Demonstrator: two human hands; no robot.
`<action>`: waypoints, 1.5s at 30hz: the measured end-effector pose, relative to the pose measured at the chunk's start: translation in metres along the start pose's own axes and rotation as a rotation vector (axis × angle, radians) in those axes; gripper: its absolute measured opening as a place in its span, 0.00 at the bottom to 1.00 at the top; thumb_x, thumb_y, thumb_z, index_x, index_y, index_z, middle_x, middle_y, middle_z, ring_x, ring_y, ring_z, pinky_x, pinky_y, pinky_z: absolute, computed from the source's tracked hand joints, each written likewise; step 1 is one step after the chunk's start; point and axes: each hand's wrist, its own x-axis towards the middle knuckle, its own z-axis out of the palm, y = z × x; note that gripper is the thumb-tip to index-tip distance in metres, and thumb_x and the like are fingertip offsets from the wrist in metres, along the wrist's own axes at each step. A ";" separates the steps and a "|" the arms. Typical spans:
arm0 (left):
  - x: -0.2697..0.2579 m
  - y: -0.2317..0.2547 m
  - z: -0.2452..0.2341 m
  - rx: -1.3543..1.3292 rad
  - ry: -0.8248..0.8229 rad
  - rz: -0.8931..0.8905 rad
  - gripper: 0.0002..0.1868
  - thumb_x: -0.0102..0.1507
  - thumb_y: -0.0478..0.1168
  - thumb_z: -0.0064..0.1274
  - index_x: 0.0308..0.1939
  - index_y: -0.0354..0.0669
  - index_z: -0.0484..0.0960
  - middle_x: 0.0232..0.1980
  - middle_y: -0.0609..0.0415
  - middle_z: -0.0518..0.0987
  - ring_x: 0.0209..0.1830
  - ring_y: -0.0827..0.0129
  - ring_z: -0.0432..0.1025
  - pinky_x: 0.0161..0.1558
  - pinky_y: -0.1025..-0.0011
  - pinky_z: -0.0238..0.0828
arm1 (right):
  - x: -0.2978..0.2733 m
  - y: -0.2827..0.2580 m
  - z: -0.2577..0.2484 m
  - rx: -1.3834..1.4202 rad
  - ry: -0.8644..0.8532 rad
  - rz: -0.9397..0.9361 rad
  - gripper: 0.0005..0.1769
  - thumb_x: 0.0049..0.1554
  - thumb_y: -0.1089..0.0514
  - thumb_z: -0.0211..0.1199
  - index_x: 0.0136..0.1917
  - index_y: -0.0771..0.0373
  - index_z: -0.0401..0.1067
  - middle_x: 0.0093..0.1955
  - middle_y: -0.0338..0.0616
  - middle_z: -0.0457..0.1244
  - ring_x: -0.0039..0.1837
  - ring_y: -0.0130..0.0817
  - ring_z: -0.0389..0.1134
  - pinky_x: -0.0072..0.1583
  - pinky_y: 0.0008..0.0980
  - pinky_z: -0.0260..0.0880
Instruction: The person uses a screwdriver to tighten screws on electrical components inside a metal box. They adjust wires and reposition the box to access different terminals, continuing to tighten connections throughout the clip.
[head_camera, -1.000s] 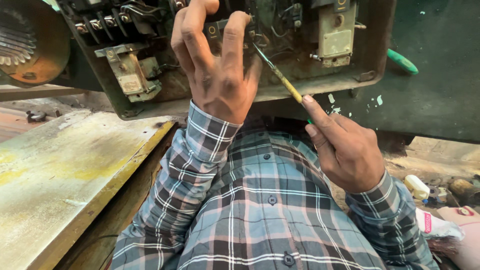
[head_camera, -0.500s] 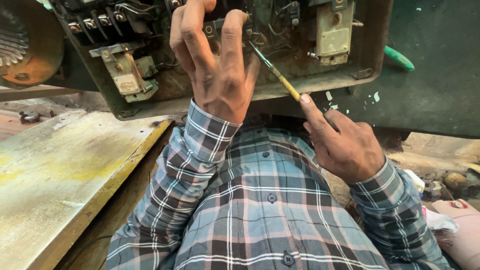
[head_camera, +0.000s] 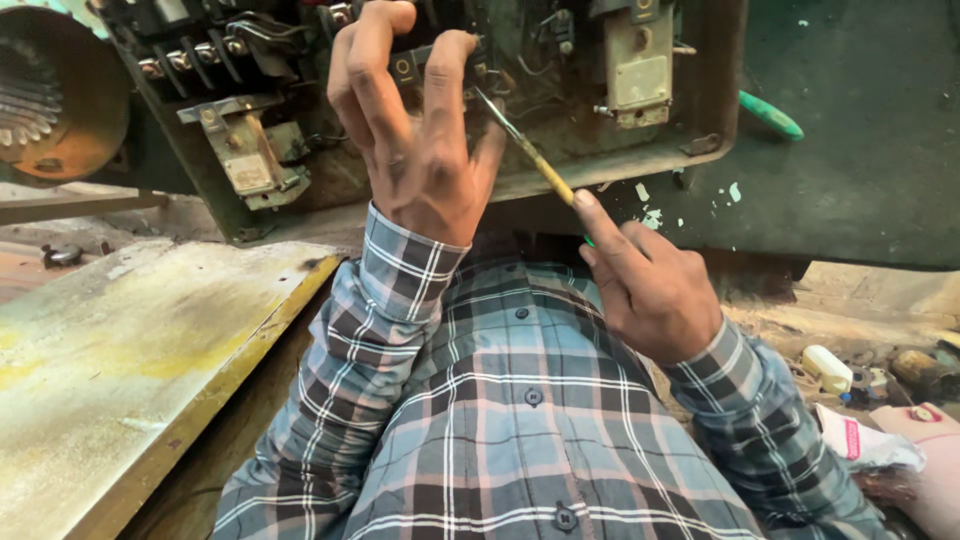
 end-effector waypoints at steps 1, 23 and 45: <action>-0.003 0.000 -0.001 0.003 -0.001 -0.004 0.32 0.60 0.39 0.77 0.62 0.43 0.74 0.72 0.47 0.54 0.75 0.53 0.51 0.75 0.58 0.57 | -0.002 -0.002 0.000 -0.010 -0.001 0.001 0.33 0.61 0.67 0.66 0.78 0.60 0.63 0.37 0.46 0.60 0.34 0.41 0.63 0.38 0.42 0.65; -0.007 -0.006 0.006 0.063 -0.006 0.026 0.35 0.56 0.39 0.75 0.64 0.44 0.74 0.72 0.47 0.53 0.75 0.55 0.52 0.74 0.58 0.58 | -0.001 -0.016 -0.004 -0.053 -0.022 0.059 0.32 0.60 0.67 0.65 0.77 0.61 0.65 0.36 0.45 0.59 0.33 0.40 0.62 0.37 0.41 0.65; -0.005 -0.003 0.007 0.058 0.004 -0.001 0.33 0.58 0.36 0.74 0.63 0.44 0.74 0.71 0.44 0.53 0.74 0.51 0.52 0.75 0.58 0.57 | -0.002 -0.008 -0.001 -0.192 -0.029 -0.091 0.32 0.60 0.68 0.66 0.76 0.69 0.64 0.34 0.42 0.55 0.29 0.34 0.56 0.31 0.38 0.60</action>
